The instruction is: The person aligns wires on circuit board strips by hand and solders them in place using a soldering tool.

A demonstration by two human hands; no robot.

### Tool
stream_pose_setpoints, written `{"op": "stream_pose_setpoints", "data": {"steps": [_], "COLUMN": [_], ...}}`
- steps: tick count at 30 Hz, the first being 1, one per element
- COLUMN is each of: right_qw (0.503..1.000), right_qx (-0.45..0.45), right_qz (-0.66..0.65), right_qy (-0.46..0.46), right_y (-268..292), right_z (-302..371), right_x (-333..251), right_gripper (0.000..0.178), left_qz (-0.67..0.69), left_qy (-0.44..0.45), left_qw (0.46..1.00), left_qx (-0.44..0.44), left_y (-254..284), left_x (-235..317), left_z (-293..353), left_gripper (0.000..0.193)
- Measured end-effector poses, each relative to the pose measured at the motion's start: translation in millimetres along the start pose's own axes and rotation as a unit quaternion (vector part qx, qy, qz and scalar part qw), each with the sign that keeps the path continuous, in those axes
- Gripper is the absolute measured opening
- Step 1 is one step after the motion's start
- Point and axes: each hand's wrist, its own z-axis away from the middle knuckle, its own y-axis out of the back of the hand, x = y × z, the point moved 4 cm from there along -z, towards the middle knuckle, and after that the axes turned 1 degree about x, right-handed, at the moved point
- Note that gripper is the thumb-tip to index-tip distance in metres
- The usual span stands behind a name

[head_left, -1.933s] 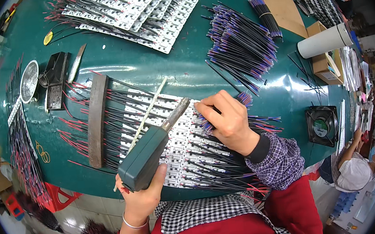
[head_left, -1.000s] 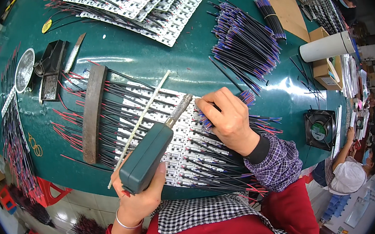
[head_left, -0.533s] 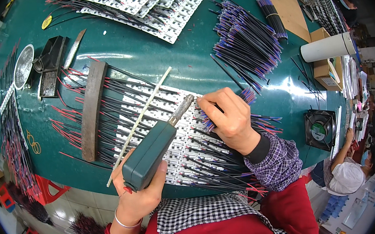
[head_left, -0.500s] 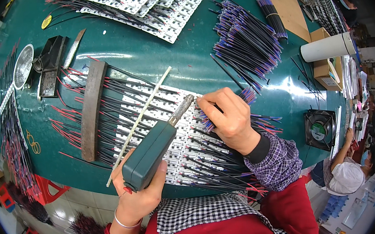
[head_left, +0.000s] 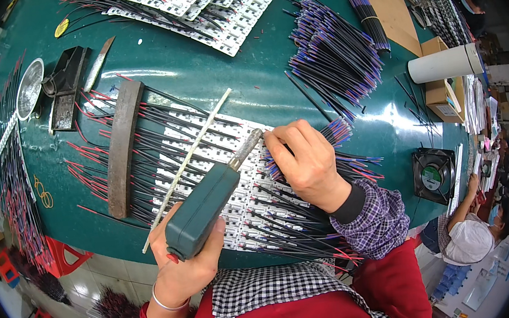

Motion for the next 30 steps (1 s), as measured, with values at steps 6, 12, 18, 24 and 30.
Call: {"op": "stream_pose_setpoints", "data": {"steps": [6, 12, 18, 24, 30], "right_qw": [1.000, 0.999, 0.997, 0.996, 0.998], "right_qx": [-0.006, 0.006, 0.000, -0.012, -0.004], "right_qz": [-0.001, -0.031, 0.004, -0.038, -0.034], "right_qy": [0.000, -0.013, -0.077, -0.075, -0.049], "right_y": [1.7, 23.9, 26.0, 20.6, 19.1], "right_z": [0.9, -0.9, 5.1, 8.5, 8.1], "right_x": [-0.2, -1.7, -0.2, -2.8, -3.2], "right_gripper": [0.026, 0.037, 0.056, 0.046, 0.035], "left_qz": [0.024, 0.024, 0.031, 0.062, 0.000], "left_qy": [0.008, 0.019, 0.043, 0.057, 0.010], "left_qw": [0.997, 0.999, 0.998, 0.991, 0.998], "left_qx": [0.074, 0.016, 0.030, 0.100, 0.067], "left_y": [8.2, 17.4, 17.2, 12.4, 9.0], "left_x": [-12.9, -16.4, -20.2, -17.6, -19.0], "left_z": [22.0, 31.2, 33.4, 29.4, 26.9], "left_gripper": [0.022, 0.048, 0.049, 0.029, 0.025]}}
